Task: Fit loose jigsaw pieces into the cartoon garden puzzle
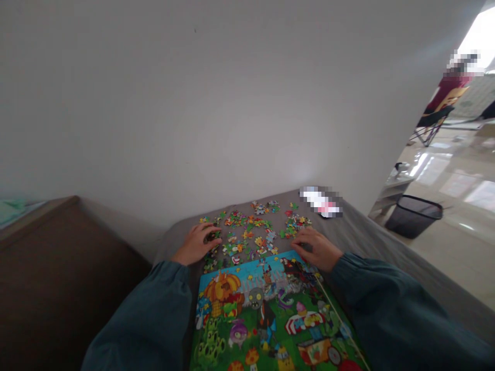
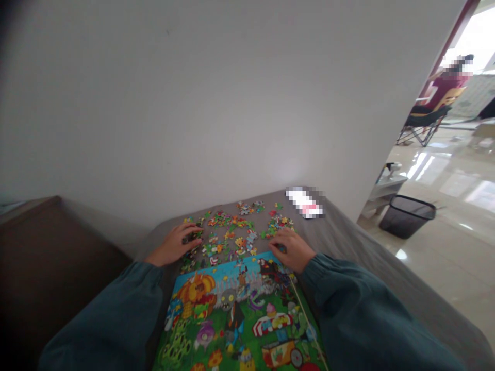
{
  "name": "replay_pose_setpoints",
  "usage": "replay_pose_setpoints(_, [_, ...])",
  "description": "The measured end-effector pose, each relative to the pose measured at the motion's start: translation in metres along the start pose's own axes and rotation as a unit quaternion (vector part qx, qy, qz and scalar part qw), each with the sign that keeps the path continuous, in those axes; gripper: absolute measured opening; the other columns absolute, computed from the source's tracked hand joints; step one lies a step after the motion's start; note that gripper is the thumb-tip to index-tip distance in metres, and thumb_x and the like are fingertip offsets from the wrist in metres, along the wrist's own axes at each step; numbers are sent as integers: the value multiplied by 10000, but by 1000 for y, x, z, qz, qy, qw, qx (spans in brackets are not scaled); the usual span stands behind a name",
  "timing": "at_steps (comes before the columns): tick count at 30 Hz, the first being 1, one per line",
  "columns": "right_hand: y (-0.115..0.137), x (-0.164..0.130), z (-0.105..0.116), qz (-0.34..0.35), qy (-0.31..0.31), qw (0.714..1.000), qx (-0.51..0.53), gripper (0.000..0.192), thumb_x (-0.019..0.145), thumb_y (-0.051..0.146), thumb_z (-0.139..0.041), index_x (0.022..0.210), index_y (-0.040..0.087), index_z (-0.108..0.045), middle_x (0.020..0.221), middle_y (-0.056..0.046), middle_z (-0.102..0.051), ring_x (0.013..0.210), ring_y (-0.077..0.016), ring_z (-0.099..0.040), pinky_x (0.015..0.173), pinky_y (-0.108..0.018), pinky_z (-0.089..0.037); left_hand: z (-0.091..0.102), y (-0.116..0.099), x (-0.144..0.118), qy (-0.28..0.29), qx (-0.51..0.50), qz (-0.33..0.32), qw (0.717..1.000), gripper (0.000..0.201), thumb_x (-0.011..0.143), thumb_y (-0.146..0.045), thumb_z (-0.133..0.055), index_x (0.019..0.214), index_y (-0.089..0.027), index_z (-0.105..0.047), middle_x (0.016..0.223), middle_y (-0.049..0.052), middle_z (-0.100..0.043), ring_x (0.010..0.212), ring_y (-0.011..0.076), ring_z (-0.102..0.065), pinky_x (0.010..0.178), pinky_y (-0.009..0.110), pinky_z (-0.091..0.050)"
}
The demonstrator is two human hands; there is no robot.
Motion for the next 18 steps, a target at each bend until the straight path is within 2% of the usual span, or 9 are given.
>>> replay_pose_setpoints(3, [0, 0, 0, 6, -2, 1000, 0, 174, 877, 209, -507, 783, 179, -650, 810, -61, -658, 814, -193, -577, 797, -353, -448, 2, 0, -7, 27, 24, 43, 998, 471, 790, -516, -591, 1234, -359, -582, 1390, 35, -464, 1298, 324, -349, 1028, 521, -307])
replay_pose_setpoints(6, [0, 1, -1, 5, -8, 1000, -4, 173, 873, 209, -513, 776, 177, -653, 817, -66, -662, 815, -197, -577, 796, -355, -448, 11, -5, -5, 30, 49, 68, 996, 435, 819, -520, -545, 1226, -372, -588, 1391, 27, -475, 1306, 337, -342, 1010, 532, -323])
replay_pose_setpoints(10, [-2, 2, -2, 5, -17, 1000, 3, 178, 870, 199, -515, 759, 180, -653, 790, -58, -657, 796, -195, -577, 796, -353, -445, 17, -26, 31, -5, 75, 52, 996, 453, 898, -495, -400, 1243, -271, -588, 1303, 45, -571, 1219, 262, -470, 1025, 412, -352])
replay_pose_setpoints(13, [-5, 2, -1, 4, -24, 1000, 5, 165, 859, 189, -530, 757, 178, -660, 768, -56, -654, 784, -193, -580, 785, -344, -448, 6, -39, 66, 0, 90, 46, 995, 478, 854, -490, -474, 1207, -205, -625, 1219, 94, -629, 1133, 272, -547, 983, 375, -396])
replay_pose_setpoints(15, [-8, 2, 0, 0, -27, 1000, 1, 159, 855, 189, -538, 764, 176, -668, 764, -58, -656, 779, -192, -582, 770, -335, -451, -2, -43, 82, 12, 96, 41, 994, 401, 814, -454, -536, 1110, -228, -686, 1139, 77, -675, 1068, 261, -592, 932, 340, -431])
replay_pose_setpoints(18, [-9, 3, 4, 3, -26, 1000, -1, 157, 855, 194, -541, 782, 173, -678, 794, -65, -669, 794, -192, -590, 779, -334, -452, -5, -41, 89, 28, 99, 42, 994, 315, 815, -426, -528, 1000, -267, -728, 1037, 38, -719, 973, 230, -636, 837, 295, -464])
Point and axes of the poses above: each hand's wrist, its own x-axis towards the middle knuckle, its own z-axis out of the back of the hand, y = z × x, the point moved 4 cm from there along x, towards the middle knuckle
